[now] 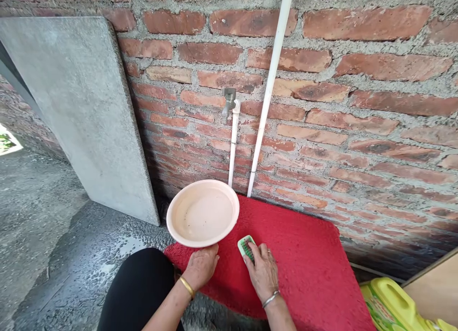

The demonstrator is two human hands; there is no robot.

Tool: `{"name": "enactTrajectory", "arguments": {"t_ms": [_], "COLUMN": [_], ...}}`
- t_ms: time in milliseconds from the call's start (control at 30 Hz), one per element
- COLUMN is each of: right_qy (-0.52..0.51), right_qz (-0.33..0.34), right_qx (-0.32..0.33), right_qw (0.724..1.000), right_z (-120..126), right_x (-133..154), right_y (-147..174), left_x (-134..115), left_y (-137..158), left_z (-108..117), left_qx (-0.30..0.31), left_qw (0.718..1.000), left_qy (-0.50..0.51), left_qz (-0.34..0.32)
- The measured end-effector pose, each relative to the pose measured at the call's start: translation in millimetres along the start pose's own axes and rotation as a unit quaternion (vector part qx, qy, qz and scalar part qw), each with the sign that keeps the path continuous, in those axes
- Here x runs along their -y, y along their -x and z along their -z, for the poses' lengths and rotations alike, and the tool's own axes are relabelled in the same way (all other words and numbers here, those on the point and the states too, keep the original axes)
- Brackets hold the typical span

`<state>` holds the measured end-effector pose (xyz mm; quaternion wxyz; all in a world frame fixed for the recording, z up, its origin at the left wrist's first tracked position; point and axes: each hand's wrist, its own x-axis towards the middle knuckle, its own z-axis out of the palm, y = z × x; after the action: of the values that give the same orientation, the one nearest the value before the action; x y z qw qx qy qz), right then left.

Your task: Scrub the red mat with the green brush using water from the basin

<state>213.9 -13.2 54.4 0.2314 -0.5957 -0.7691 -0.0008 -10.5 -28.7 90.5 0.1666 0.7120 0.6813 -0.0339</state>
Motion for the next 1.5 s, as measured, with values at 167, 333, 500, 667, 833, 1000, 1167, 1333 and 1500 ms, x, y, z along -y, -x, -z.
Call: {"name": "enactTrajectory", "arguments": {"t_ms": [167, 333, 500, 667, 833, 1000, 1167, 1333, 1500], "right_qy": [0.072, 0.138, 0.128, 0.009, -0.017, 0.037, 0.091, 0.134, 0.149], "right_qz": [-0.047, -0.162, -0.211, -0.07, 0.061, 0.019, -0.128, -0.231, -0.26], "right_qx": [-0.007, -0.02, -0.037, -0.031, 0.028, 0.032, 0.002, -0.037, -0.06], "right_qw": [0.996, 0.977, 0.968, 0.997, 0.998, 0.999, 0.988, 0.963, 0.952], "right_z": [8, 29, 36, 17, -6, -10, 13, 46, 61], "right_x": [-38, -98, -104, -36, 24, 7, -57, -105, -115], "right_y": [1, 10, 13, 3, -12, -32, -27, 5, 25], "left_x": [0, -2, -3, -2, -1, 2, 5, 5, 6], "left_y": [0, 2, 2, 2, 2, 1, 0, -1, -5], "left_z": [2, 3, 4, 7, 11, 10, 7, 6, 2], "left_qx": [0.004, 0.002, -0.004, 0.011, 0.018, 0.015, 0.027, 0.032, 0.035], "left_qw": [1.0, 1.0, 1.0, 1.0, 1.0, 1.0, 1.0, 0.999, 0.997], "left_qy": [0.005, 0.011, -0.004, 0.0, 0.017, 0.009, -0.013, -0.039, -0.06], "left_qz": [0.005, -0.001, 0.0, 0.001, -0.001, 0.0, -0.01, -0.02, -0.027]}}
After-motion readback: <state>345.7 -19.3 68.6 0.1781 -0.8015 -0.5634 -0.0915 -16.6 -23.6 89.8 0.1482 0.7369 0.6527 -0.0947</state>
